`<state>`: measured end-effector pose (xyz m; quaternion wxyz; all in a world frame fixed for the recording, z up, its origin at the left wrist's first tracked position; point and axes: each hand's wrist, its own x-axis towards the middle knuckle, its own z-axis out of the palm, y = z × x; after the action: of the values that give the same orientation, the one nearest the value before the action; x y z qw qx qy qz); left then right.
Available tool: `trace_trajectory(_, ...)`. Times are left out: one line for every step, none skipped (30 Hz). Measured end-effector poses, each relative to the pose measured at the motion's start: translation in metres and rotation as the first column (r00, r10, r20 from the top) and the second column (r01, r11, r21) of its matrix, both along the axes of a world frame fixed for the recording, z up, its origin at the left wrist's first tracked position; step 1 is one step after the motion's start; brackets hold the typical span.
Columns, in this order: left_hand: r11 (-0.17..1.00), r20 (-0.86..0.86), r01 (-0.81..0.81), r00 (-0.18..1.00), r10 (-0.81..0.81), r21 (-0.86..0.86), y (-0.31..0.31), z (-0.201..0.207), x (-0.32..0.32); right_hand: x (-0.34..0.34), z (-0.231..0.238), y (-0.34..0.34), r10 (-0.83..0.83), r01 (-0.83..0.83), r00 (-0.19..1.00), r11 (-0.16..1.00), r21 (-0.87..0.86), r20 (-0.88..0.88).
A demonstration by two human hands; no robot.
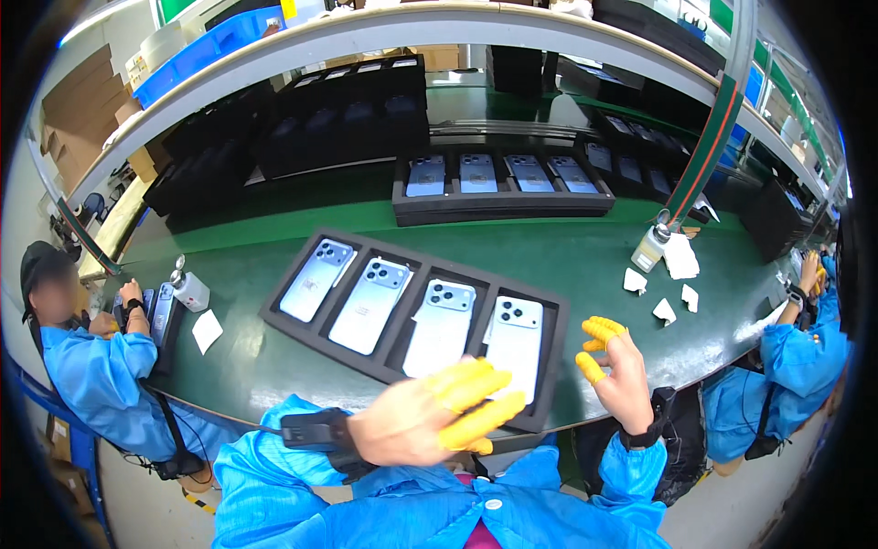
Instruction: Cleaning and inspecting the rear surfaces and camera lenses of multiple smartphones on an assembly line conveyor.
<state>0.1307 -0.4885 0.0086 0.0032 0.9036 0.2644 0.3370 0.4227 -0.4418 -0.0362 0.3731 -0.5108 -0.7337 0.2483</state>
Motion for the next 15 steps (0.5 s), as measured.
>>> trace_trajectory(0.993,0.022,-0.032,0.999,0.03,0.116,0.006,0.01,-0.011,-0.004,-0.001,0.003,-0.062,0.062,0.998,0.998,-0.026,-0.023)
trace_trajectory(0.977,-0.018,-0.214,0.977,0.214,-0.007,0.011,0.034,-0.021,-0.004,-0.004,0.005,-0.126,0.127,0.992,0.991,-0.047,0.028)
trace_trajectory(0.894,0.033,-0.441,0.898,0.44,0.083,0.022,0.015,-0.046,-0.004,-0.01,0.005,-0.128,0.129,0.991,0.99,-0.048,0.034)
trace_trajectory(0.768,-0.033,-0.614,0.777,0.629,0.18,0.038,0.004,-0.075,-0.003,-0.018,0.005,-0.183,0.184,0.977,0.983,-0.007,0.109)
trace_trajectory(0.647,-0.002,-0.757,0.65,0.76,0.084,0.05,0.001,-0.096,-0.003,-0.025,0.004,-0.235,0.232,0.956,0.972,0.036,0.177)
trace_trajectory(0.573,0.035,-0.805,0.584,0.811,0.153,0.063,-0.019,-0.132,-0.006,-0.025,0.004,-0.259,0.261,0.941,0.965,0.018,0.216)
trace_trajectory(0.443,-0.057,-0.89,0.44,0.896,0.103,0.07,-0.045,-0.178,-0.011,-0.027,0.006,-0.249,0.252,0.946,0.968,0.014,0.207)
trace_trajectory(0.341,-0.135,-0.939,0.333,0.933,0.039,0.073,-0.061,-0.208,-0.017,-0.029,0.008,-0.268,0.274,0.934,0.962,0.008,0.238)
trace_trajectory(0.236,-0.26,-0.97,0.245,0.934,-0.066,0.078,-0.07,-0.221,-0.021,-0.032,0.009,-0.291,0.303,0.916,0.953,0.002,0.275)
trace_trajectory(0.258,-0.188,-0.959,0.276,0.943,-0.115,0.078,-0.084,-0.234,-0.027,-0.035,0.012,-0.292,0.3,0.922,0.954,0.01,0.253)
trace_trajectory(0.282,-0.114,-0.946,0.301,0.947,-0.161,0.077,-0.098,-0.247,-0.033,-0.036,0.016,-0.288,0.297,0.926,0.955,0.001,0.245)
trace_trajectory(0.28,-0.125,-0.946,0.302,0.945,-0.165,0.076,-0.102,-0.248,-0.035,-0.037,0.019,-0.252,0.265,0.929,0.964,-0.013,0.272)
trace_trajectory(0.277,-0.118,-0.945,0.299,0.947,-0.173,0.077,-0.104,-0.25,-0.038,-0.036,0.021,-0.213,0.232,0.93,0.972,-0.029,0.299)
trace_trajectory(0.273,-0.111,-0.945,0.295,0.949,-0.182,0.079,-0.108,-0.253,-0.044,-0.034,0.023,-0.27,0.274,0.918,0.961,0.026,0.29)
trace_trajectory(0.317,-0.098,-0.938,0.332,0.938,-0.138,0.082,-0.115,-0.266,-0.047,-0.036,0.025,-0.291,0.29,0.914,0.956,0.046,0.283)
